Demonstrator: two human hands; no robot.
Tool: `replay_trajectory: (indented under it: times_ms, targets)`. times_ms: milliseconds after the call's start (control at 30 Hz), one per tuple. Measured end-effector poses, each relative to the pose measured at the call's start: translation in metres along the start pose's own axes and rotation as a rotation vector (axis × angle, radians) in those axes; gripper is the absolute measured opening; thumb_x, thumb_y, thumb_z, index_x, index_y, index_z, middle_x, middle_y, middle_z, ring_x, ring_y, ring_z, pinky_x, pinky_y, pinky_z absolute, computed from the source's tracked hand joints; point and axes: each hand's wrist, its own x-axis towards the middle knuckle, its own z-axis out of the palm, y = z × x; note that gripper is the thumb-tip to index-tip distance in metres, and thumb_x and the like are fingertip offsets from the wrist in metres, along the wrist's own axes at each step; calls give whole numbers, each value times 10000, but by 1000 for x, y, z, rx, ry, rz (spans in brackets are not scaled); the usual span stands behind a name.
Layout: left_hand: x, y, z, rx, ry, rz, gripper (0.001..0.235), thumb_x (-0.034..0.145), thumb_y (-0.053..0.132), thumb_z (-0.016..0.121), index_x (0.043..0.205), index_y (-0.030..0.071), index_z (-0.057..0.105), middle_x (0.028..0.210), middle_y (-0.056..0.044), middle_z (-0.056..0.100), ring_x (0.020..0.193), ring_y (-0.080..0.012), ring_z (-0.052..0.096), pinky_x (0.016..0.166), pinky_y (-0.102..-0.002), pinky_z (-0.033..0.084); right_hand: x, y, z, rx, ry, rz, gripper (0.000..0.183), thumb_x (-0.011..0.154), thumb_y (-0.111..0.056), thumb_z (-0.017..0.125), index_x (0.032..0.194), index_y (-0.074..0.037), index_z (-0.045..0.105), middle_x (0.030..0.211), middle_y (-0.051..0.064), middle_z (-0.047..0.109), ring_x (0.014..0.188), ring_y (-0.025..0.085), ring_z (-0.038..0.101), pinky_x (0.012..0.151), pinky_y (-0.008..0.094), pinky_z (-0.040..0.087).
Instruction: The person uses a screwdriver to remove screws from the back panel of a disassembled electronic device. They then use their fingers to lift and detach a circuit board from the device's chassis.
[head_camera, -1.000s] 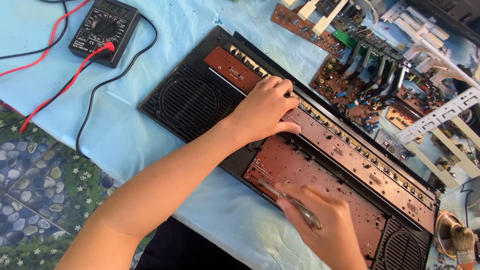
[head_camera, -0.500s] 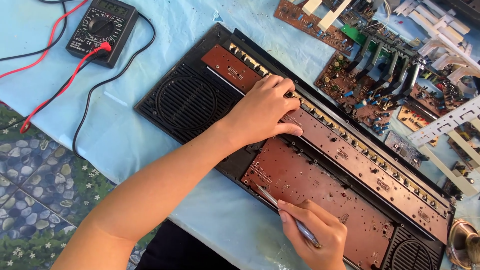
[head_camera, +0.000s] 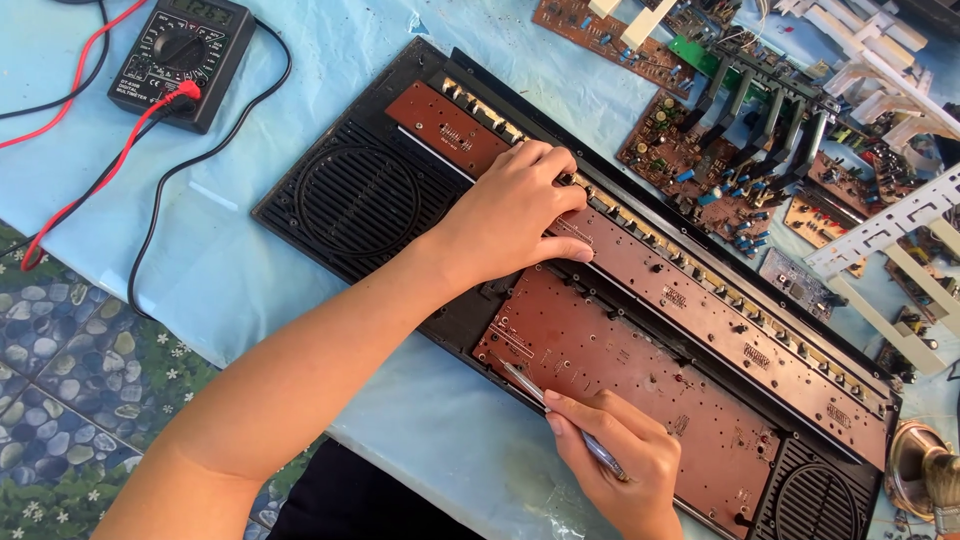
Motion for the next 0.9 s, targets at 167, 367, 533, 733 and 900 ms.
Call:
replay_trajectory:
  times_ms: [167, 367, 533, 733, 900]
  targets:
    - [0, 0, 0, -15, -17, -15, 507, 864, 568, 778, 1081, 111, 758, 1175, -140, 601, 1161, -354, 524, 1009, -499, 456, -1, 1, 0, -6, 3, 1, 157, 885, -38, 715, 1022, -79, 779, 664, -43, 612, 533, 65, 417, 483, 164, 375]
    - [0, -1, 1, -14, -9, -13, 516, 858, 577, 784, 1078, 112, 756, 1151, -122, 591, 1137, -343, 522, 982, -492, 467, 0, -1, 0, 1, 1, -9, 138, 880, -27, 715, 1000, -56, 777, 692, -30, 657, 532, 76, 448, 477, 173, 383]
    - [0, -1, 1, -17, -21, -18, 521, 857, 584, 779, 1086, 117, 759, 1157, -125, 594, 1142, -348, 524, 997, -501, 461, 0, -1, 0, -4, 1, -7, 138, 881, -32, 716, 1002, -61, 777, 662, -29, 634, 524, 62, 466, 479, 163, 393]
    - [0, 0, 1, -26, -18, -19, 522, 856, 577, 783, 1086, 110, 760, 1158, -133, 598, 1142, -349, 526, 993, -495, 461, -3, 1, 0, -34, -10, -9, 139, 887, -57, 727, 1012, -84, 780, 646, -42, 588, 515, 75, 402, 467, 187, 336]
    - [1, 0, 2, -40, -16, -29, 516, 845, 571, 800, 1067, 107, 762, 1144, -126, 599, 1132, -345, 529, 967, -487, 475, -3, 3, 0, -29, -11, -26, 149, 883, -48, 735, 1021, -85, 777, 629, -51, 563, 520, 75, 395, 465, 186, 325]
